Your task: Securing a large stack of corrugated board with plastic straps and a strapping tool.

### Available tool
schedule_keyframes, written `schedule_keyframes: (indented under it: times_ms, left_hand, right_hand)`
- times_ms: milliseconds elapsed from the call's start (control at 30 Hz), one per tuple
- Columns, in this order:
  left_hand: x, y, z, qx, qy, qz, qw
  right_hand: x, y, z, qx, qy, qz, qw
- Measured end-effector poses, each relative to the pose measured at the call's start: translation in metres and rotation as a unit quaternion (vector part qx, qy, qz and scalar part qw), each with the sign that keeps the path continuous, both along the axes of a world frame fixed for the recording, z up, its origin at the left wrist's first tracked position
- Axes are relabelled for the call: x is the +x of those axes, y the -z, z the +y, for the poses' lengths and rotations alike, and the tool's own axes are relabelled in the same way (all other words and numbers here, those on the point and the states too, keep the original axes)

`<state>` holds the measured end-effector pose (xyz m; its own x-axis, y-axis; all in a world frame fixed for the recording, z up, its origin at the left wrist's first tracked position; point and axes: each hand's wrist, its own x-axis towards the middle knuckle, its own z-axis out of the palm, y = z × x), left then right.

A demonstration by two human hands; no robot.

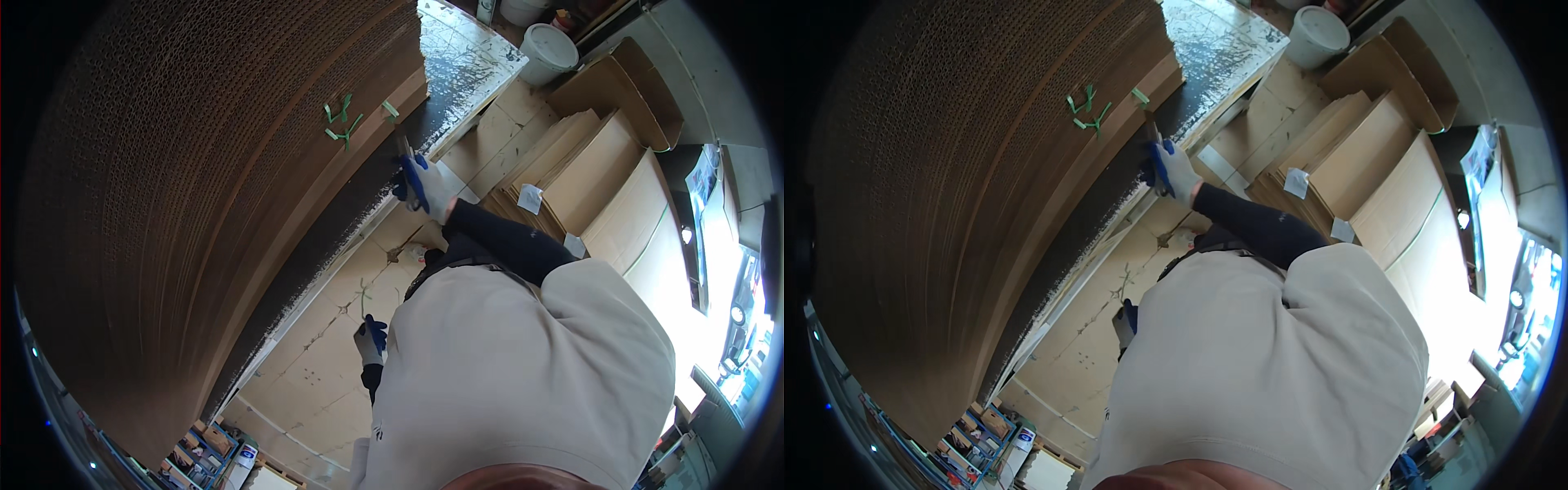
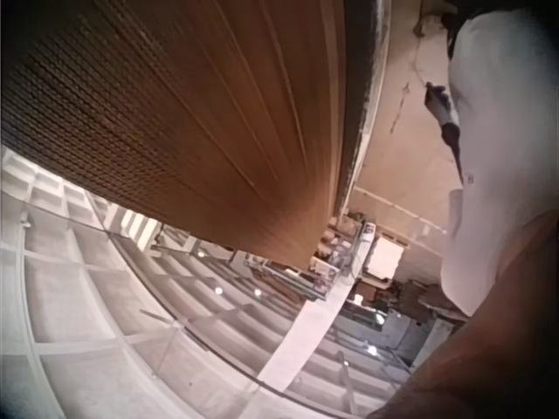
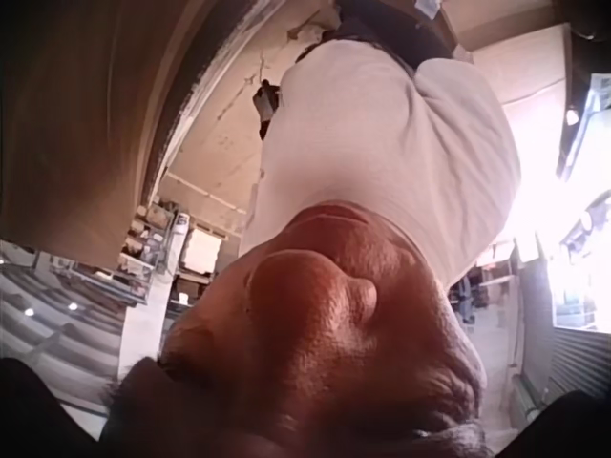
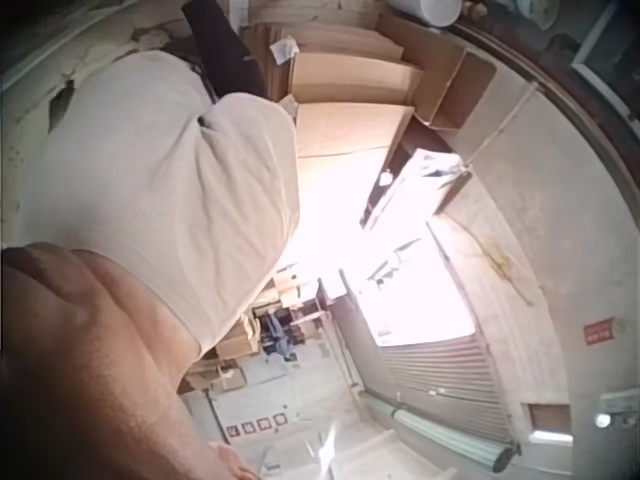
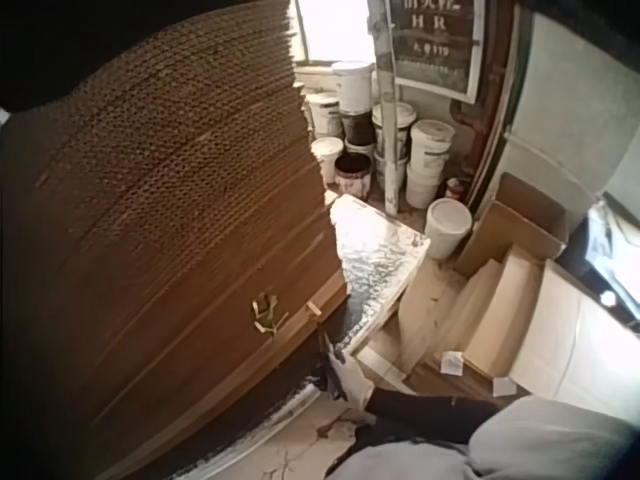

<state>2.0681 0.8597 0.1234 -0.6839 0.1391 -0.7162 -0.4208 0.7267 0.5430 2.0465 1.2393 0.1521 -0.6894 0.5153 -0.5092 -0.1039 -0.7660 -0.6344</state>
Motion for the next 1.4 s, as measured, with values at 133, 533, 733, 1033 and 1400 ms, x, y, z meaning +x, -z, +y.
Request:
schedule_keyframes:
  times_ms: [133,533,733,1033,1400]
  left_hand:
    - [-0.031,-0.023,0.048,0.123,-0.061,-0.06,0.989]
    - [-0.044,-0.104,0.171,0.367,0.067,-0.019,0.928]
    - [-0.031,-0.1,0.144,0.288,0.013,0.009,0.957]
    - [-0.01,-0.089,0.118,0.227,-0.078,0.028,0.97]
    - [0.001,-0.087,0.133,0.224,-0.103,0.004,0.969]
  right_hand:
    - [0.034,-0.014,-0.017,0.103,-0.1,0.009,0.99]
    - [0.005,-0.068,-0.043,0.465,-0.281,0.138,0.828]
    - [-0.054,-0.077,0.043,0.119,-0.18,0.036,0.976]
    - [-0.108,-0.039,0.056,0.039,-0.082,0.15,0.984]
    - [-0.077,-0.038,0.065,0.349,-0.106,0.126,0.923]
